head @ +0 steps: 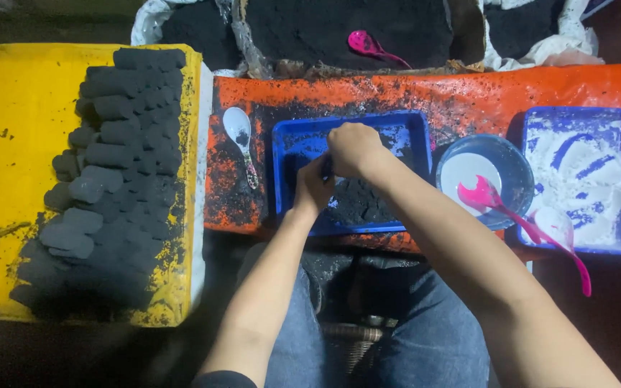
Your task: The person fills a cylindrical metal mold with black charcoal powder from a blue tray, packs it down, and uses a hammer to compact the powder. They then eject the formed briquette onto a yellow tray and repeat the process.
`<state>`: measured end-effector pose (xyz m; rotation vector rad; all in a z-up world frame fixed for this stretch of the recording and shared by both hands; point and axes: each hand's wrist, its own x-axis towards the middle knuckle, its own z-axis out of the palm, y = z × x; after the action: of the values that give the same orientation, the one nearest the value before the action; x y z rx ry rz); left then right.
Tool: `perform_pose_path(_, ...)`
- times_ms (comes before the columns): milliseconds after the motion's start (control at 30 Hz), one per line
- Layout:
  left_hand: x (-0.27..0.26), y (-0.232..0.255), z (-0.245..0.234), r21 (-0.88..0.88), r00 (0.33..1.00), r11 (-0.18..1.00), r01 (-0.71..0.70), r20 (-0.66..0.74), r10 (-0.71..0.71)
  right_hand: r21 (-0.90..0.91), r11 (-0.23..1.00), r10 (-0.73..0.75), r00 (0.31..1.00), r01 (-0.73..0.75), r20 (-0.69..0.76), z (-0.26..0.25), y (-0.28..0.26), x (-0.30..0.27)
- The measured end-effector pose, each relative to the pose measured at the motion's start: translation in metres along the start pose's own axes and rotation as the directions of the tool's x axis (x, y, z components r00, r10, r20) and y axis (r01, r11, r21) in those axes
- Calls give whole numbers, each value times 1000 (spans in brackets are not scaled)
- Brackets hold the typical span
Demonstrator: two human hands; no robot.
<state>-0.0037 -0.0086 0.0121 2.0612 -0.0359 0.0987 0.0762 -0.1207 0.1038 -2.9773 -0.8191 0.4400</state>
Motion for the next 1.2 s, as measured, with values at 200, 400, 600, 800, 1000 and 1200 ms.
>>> perform_pose_path(200, -5, 6, -4, 175, 991, 980, 96, 70, -110, -50, 996, 75, 997, -76, -15, -10, -3, -8)
perform_pose_path(400, -35, 80, -20, -600, 586, 378, 706, 194, -787, -115, 990, 76, 997, -80, -32, -6, -8, -43)
perform_pose_path(600, -25, 152, -28, -675, 468, 87, 733, 407, -785, -111, 985, 117, 986, -131, -119, -2, -33, -126)
perform_pose_path(800, -28, 38, 36, -710, 517, 166, 685, 313, -797, 508, 831, 330, 936, -226, -124, 14, -48, -179)
perform_pose_path(1000, -35, 50, 20, -392, 634, 535, 748, 185, -751, 782, 597, 450, 882, -182, -139, 58, -58, -195)
perform_pose_path(1200, -43, 42, 16, -295, 702, 655, 695, 84, -707, 867, 421, 529, 849, -267, 4, 95, -60, -189)
